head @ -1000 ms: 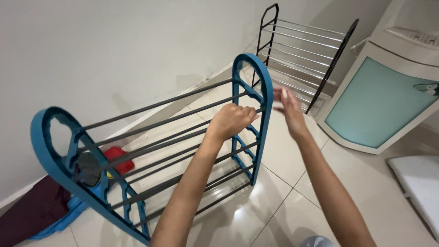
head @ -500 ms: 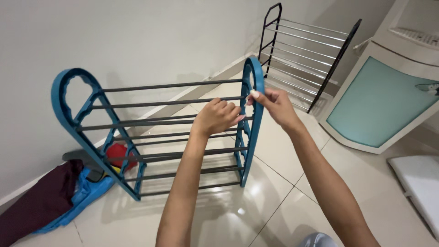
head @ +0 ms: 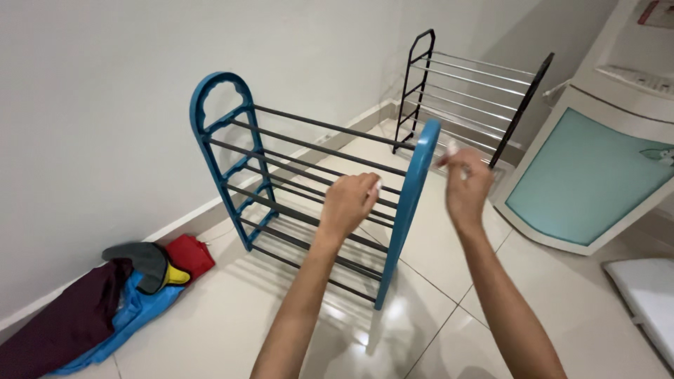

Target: The person assembles a blue metal drying rack by hand. They connect the side frames to the horizontal bars, repeatedly adjusting and securing the joints to form the complete structure.

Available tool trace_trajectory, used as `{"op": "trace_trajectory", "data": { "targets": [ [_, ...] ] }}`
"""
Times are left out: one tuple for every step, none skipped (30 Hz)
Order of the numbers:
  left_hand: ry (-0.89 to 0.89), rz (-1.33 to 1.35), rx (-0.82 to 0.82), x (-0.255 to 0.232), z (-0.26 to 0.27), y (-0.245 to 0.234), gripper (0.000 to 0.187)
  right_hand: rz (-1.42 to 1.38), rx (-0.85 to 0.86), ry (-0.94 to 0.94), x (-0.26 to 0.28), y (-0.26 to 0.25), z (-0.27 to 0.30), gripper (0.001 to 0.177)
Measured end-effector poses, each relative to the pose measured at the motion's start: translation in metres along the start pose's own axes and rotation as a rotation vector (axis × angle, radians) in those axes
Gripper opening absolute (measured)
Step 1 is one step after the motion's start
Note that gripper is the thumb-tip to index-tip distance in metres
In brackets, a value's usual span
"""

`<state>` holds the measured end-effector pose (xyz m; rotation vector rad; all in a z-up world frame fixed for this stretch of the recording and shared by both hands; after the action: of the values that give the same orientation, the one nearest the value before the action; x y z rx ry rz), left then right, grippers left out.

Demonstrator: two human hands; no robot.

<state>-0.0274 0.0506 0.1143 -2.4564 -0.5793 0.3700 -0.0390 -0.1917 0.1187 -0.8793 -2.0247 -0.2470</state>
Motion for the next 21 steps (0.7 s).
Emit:
{"op": "trace_trajectory", "data": {
  "targets": [
    [0.013,0.049,-0.035,-0.007,-0.002,0.000,0.022,0.035,-0.044,0.097,-0.015,-0.004,-0.016,0.031],
    [0.026,0.097,-0.071,-0.014,-0.005,0.000,0.025,0.070,-0.087,0.194,-0.028,-0.006,-0.031,0.032],
    [0.040,0.144,-0.105,-0.021,-0.010,0.000,0.028,0.008,0.030,0.158,-0.027,0.009,-0.043,0.033],
    [-0.011,0.211,-0.098,-0.022,-0.016,0.006,0.032,-0.054,0.147,0.120,-0.025,0.022,-0.054,0.035],
    [-0.062,0.280,-0.089,-0.023,-0.022,0.011,0.037,-0.114,0.263,0.086,-0.022,0.035,-0.059,0.040],
    [-0.113,0.349,-0.079,-0.024,-0.026,0.016,0.042,-0.132,0.363,0.110,-0.024,0.048,-0.062,0.042],
    [-0.122,0.341,-0.094,-0.028,-0.031,0.015,0.046,-0.151,0.462,0.132,-0.025,0.060,-0.064,0.045],
    [-0.130,0.332,-0.109,-0.033,-0.035,0.014,0.052,-0.170,0.562,0.153,-0.026,0.070,-0.064,0.047],
    [-0.141,0.326,-0.123,-0.037,-0.039,0.013,0.057,-0.178,0.564,0.154,-0.026,0.071,-0.067,0.048],
    [-0.116,0.307,-0.143,-0.042,-0.045,0.010,0.056,-0.186,0.566,0.155,-0.025,0.070,-0.068,0.048],
    [-0.091,0.286,-0.162,-0.046,-0.048,0.007,0.055,-0.196,0.569,0.157,-0.025,0.070,-0.068,0.048],
    [-0.066,0.266,-0.181,-0.049,-0.049,0.002,0.054,-0.217,0.574,0.156,-0.025,0.070,-0.066,0.048],
    [-0.064,0.287,-0.155,-0.050,-0.050,0.002,0.053,-0.237,0.578,0.155,-0.024,0.069,-0.064,0.048],
    [-0.061,0.308,-0.129,-0.049,-0.049,0.001,0.053,-0.256,0.582,0.153,-0.024,0.068,-0.063,0.048],
    [-0.056,0.330,-0.106,-0.047,-0.048,0.000,0.052,-0.263,0.585,0.136,-0.022,0.066,-0.063,0.047],
    [-0.064,0.337,-0.098,-0.044,-0.047,-0.003,0.053,-0.270,0.588,0.119,-0.020,0.066,-0.064,0.045],
    [-0.071,0.346,-0.088,-0.040,-0.044,-0.007,0.054,-0.277,0.589,0.104,-0.020,0.065,-0.063,0.044],
    [-0.077,0.354,-0.077,-0.037,-0.042,-0.010,0.054,-0.251,0.563,0.074,-0.019,0.064,-0.063,0.043],
    [-0.082,0.353,-0.064,-0.034,-0.040,-0.012,0.053,-0.226,0.537,0.046,-0.020,0.062,-0.063,0.043],
    [-0.088,0.351,-0.051,-0.031,-0.038,-0.014,0.051,-0.202,0.510,0.018,-0.020,0.059,-0.062,0.043],
    [-0.093,0.351,-0.039,-0.029,-0.036,-0.015,0.049,-0.141,0.478,0.026,-0.025,0.057,-0.061,0.042]
  ]
}}
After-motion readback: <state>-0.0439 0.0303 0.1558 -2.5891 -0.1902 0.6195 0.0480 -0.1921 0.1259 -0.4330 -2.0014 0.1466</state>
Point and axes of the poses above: each hand's wrist, its own z-axis away from the middle knuckle, its own y-axis out of the palm, x = y × z, the point moved 10 cm from there along -z, towards the middle knuckle, and after that the axes turned 12 degrees about y, right-handed, at the moved point
